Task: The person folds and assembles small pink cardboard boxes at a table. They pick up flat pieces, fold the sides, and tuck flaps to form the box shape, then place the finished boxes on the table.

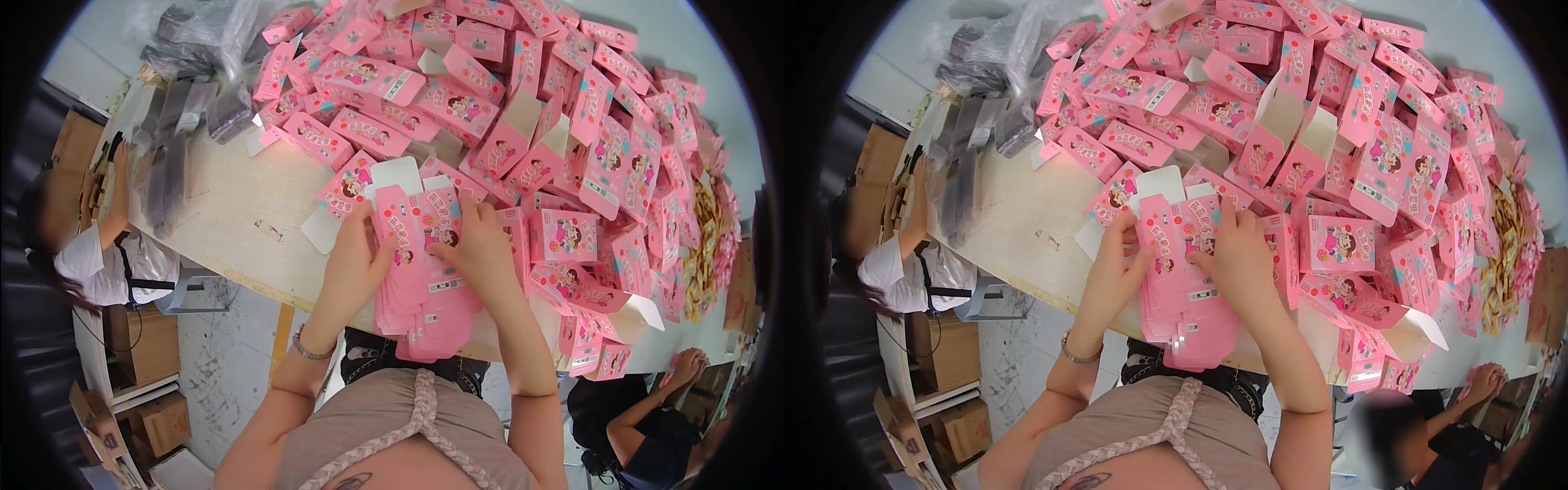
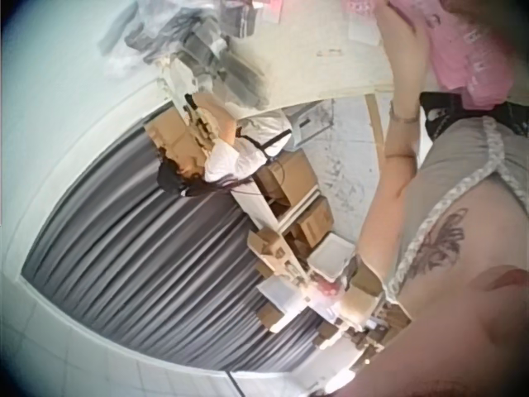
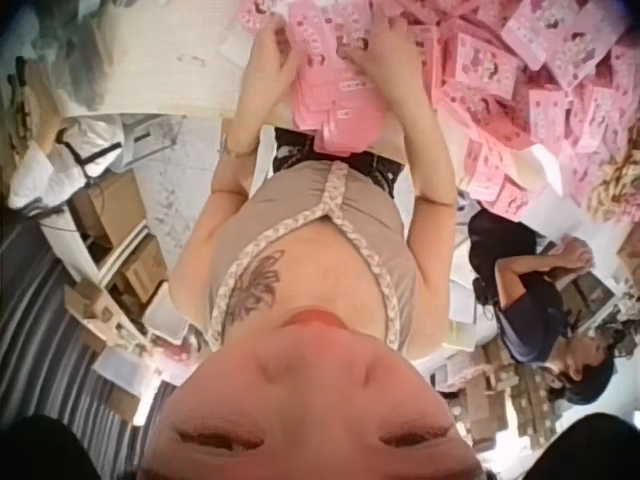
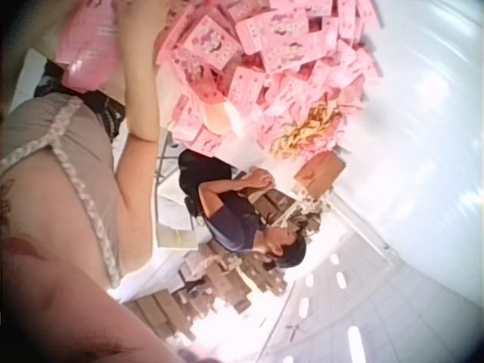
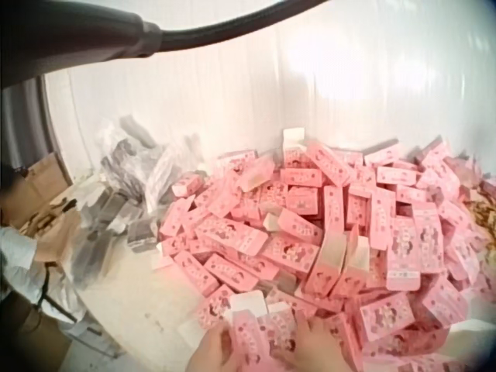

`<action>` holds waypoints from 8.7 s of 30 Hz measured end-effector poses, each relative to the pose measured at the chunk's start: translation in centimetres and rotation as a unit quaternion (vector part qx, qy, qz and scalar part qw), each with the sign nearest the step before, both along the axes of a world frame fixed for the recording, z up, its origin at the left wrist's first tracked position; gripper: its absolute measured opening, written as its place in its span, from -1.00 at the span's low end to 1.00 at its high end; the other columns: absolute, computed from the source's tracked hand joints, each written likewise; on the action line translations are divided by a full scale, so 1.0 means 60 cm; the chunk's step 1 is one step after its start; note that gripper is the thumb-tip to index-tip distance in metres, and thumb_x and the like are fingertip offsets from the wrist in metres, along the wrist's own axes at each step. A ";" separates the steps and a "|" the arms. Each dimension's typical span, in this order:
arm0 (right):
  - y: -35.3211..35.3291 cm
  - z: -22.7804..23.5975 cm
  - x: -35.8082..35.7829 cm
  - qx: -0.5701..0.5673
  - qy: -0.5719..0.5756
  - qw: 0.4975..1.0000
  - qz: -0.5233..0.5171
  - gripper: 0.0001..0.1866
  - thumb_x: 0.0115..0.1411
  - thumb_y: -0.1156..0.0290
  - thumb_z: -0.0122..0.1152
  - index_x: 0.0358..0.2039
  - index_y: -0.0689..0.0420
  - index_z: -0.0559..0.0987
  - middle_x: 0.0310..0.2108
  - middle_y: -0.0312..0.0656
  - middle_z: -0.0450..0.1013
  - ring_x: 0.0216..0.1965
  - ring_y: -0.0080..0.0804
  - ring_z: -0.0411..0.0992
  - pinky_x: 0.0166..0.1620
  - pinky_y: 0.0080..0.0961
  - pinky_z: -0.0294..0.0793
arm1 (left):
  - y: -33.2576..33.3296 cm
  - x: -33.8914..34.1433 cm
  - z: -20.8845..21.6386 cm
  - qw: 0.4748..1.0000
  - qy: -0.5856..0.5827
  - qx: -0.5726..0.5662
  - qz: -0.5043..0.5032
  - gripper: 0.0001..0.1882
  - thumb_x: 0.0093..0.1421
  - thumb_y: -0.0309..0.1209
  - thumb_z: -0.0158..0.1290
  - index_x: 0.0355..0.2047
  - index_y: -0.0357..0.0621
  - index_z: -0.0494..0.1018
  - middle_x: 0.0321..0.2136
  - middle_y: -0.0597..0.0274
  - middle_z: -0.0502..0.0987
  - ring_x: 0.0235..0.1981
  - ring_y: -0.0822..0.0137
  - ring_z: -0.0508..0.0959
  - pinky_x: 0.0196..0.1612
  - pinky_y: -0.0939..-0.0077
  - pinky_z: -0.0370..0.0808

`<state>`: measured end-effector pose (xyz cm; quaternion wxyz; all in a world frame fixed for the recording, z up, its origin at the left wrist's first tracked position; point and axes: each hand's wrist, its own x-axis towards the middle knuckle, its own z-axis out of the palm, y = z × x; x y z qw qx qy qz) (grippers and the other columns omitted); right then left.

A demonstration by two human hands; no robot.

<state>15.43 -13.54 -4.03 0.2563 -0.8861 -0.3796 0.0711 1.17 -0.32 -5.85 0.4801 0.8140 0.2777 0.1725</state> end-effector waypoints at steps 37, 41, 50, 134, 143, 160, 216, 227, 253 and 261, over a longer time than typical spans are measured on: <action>-0.022 0.087 -0.030 0.592 0.350 0.725 0.025 -0.90 0.17 0.49 0.18 -0.34 0.21 0.46 -0.30 -0.25 0.39 -0.28 -0.55 0.32 -0.21 -0.64 0.32 | -0.069 0.019 0.125 0.977 -0.105 0.003 -0.184 -0.34 0.07 -0.33 0.20 0.08 -0.23 0.12 -0.07 0.01 0.37 -0.11 0.17 0.45 -0.10 0.36 0.40; -0.046 0.104 -0.006 0.454 0.334 0.819 0.104 -0.89 0.08 0.59 0.26 -0.35 0.24 0.56 -0.27 -0.23 0.44 -0.19 -0.49 0.40 -0.19 -0.58 0.41 | -0.066 0.010 0.117 0.978 -0.132 0.043 -0.158 -0.28 0.05 -0.28 0.24 0.10 -0.23 0.11 -0.09 -0.03 0.37 -0.15 0.12 0.48 -0.13 0.36 0.42; -0.065 0.121 -0.021 0.339 0.222 0.899 0.165 -0.60 -0.02 0.58 0.33 -0.10 0.11 0.57 -0.16 -0.13 0.45 -0.20 -0.39 0.45 -0.19 -0.55 0.46 | -0.064 -0.005 0.108 0.970 -0.194 -0.020 -0.148 -0.30 0.05 -0.27 0.24 0.12 -0.17 0.14 -0.03 -0.02 0.34 -0.08 0.09 0.46 -0.09 0.27 0.42; -0.061 0.125 -0.013 0.194 0.321 0.899 0.226 -0.57 -0.02 0.53 0.33 -0.07 0.03 0.58 -0.08 -0.11 0.47 -0.20 -0.56 0.44 -0.33 -0.64 0.41 | -0.028 -0.019 0.078 0.970 -0.196 -0.008 -0.143 -0.63 0.15 -0.29 0.12 -0.09 -0.14 0.31 0.11 0.02 0.26 0.10 0.19 0.30 0.01 0.37 0.34; -0.007 0.080 -0.008 0.090 -0.257 0.957 0.097 -0.07 -0.12 0.20 0.43 0.15 0.37 0.16 -0.18 0.02 0.36 -0.25 -0.09 0.45 -0.27 -0.30 0.50 | 0.037 -0.041 0.062 0.961 -0.248 -0.012 0.123 -0.53 0.18 -0.53 -0.14 0.13 -0.22 0.15 0.20 0.04 0.17 0.17 0.18 0.28 0.11 0.30 0.32; -0.076 0.104 -0.029 0.193 -0.013 0.955 0.226 -0.32 -0.02 0.49 0.31 0.15 0.16 0.29 -0.27 -0.08 0.41 -0.31 -0.13 0.45 -0.33 -0.29 0.47 | -0.026 0.053 0.070 0.928 -0.144 -0.344 0.017 -0.53 0.29 -0.39 -0.18 0.19 -0.24 0.08 0.00 0.05 0.32 0.03 0.22 0.38 0.07 0.37 0.35; -0.012 0.059 -0.013 0.069 -0.150 0.983 0.077 -0.07 -0.08 0.17 0.40 0.18 0.35 0.15 -0.05 0.09 0.34 -0.03 0.03 0.33 0.00 -0.17 0.37 | 0.031 -0.051 0.053 0.984 -0.171 -0.044 0.013 -0.49 0.25 -0.38 -0.06 0.18 -0.21 0.11 0.20 0.09 0.14 0.14 0.24 0.28 0.13 0.32 0.30; -0.046 0.011 -0.013 0.009 -0.137 0.990 -0.015 -0.03 -0.17 0.21 0.44 0.20 0.30 0.14 -0.22 -0.03 0.39 -0.24 -0.09 0.42 -0.14 -0.11 0.38 | -0.020 -0.010 -0.002 0.997 0.001 0.061 -0.041 -0.44 0.22 -0.42 -0.01 0.17 -0.31 0.08 0.06 -0.01 0.21 0.10 0.18 0.28 0.05 0.32 0.37; -0.049 0.066 -0.043 0.413 0.320 0.846 0.105 -0.19 0.03 0.44 0.33 0.22 0.25 0.09 0.08 -0.04 0.21 -0.02 -0.22 0.35 0.00 -0.39 0.35 | -0.098 0.020 0.100 0.951 -0.261 -0.133 -0.095 -0.25 0.13 -0.46 0.11 0.25 -0.26 -0.03 0.10 0.09 0.18 0.13 0.30 0.22 0.15 0.42 0.19; -0.034 0.057 -0.043 0.525 0.144 0.834 0.087 -0.75 0.08 0.54 0.26 -0.23 0.17 0.44 -0.22 -0.23 0.34 -0.22 -0.45 0.39 -0.15 -0.53 0.38 | -0.061 0.003 0.113 0.973 -0.119 -0.047 -0.192 -0.35 0.17 -0.31 0.12 0.15 -0.27 0.05 0.02 0.07 0.25 0.04 0.30 0.30 0.09 0.46 0.25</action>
